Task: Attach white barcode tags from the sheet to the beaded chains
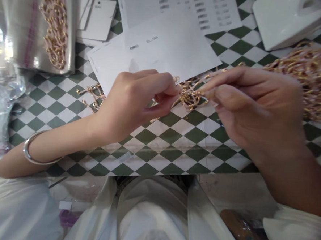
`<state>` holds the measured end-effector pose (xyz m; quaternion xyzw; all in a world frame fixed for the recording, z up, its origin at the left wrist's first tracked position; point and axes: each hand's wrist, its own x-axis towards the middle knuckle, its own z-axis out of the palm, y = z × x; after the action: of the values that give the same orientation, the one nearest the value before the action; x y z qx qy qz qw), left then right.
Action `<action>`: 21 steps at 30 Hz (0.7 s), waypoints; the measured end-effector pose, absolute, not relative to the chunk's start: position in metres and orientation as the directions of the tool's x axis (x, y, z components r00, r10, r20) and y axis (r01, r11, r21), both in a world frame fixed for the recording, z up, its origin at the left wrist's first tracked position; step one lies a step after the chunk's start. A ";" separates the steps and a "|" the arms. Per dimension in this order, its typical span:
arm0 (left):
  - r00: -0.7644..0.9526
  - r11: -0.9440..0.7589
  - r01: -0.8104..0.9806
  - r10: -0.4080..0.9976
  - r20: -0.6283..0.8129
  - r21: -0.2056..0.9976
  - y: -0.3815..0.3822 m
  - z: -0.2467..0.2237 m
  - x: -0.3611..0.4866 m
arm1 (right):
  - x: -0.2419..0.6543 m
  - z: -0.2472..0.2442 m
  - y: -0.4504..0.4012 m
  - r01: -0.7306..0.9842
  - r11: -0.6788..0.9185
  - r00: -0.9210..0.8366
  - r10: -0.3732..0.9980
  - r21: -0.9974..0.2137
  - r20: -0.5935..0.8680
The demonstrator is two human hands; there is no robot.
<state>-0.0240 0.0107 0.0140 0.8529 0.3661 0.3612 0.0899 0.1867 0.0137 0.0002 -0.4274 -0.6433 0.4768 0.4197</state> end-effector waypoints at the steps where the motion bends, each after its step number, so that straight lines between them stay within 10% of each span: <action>1: 0.464 -0.706 0.562 0.700 0.543 0.431 0.011 0.015 -0.023 | 0.187 0.000 0.013 0.151 0.182 -0.283 0.950 -0.972 0.134; 21: 0.414 -0.611 0.519 0.791 0.450 0.597 0.011 0.020 -0.022 | 0.187 0.003 0.012 0.193 0.217 -0.292 0.944 -0.957 0.156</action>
<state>-0.0221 0.0107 0.0198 0.8199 0.3996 0.3652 0.1862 0.1871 0.0116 0.0027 -0.4290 -0.6623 0.4553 0.4123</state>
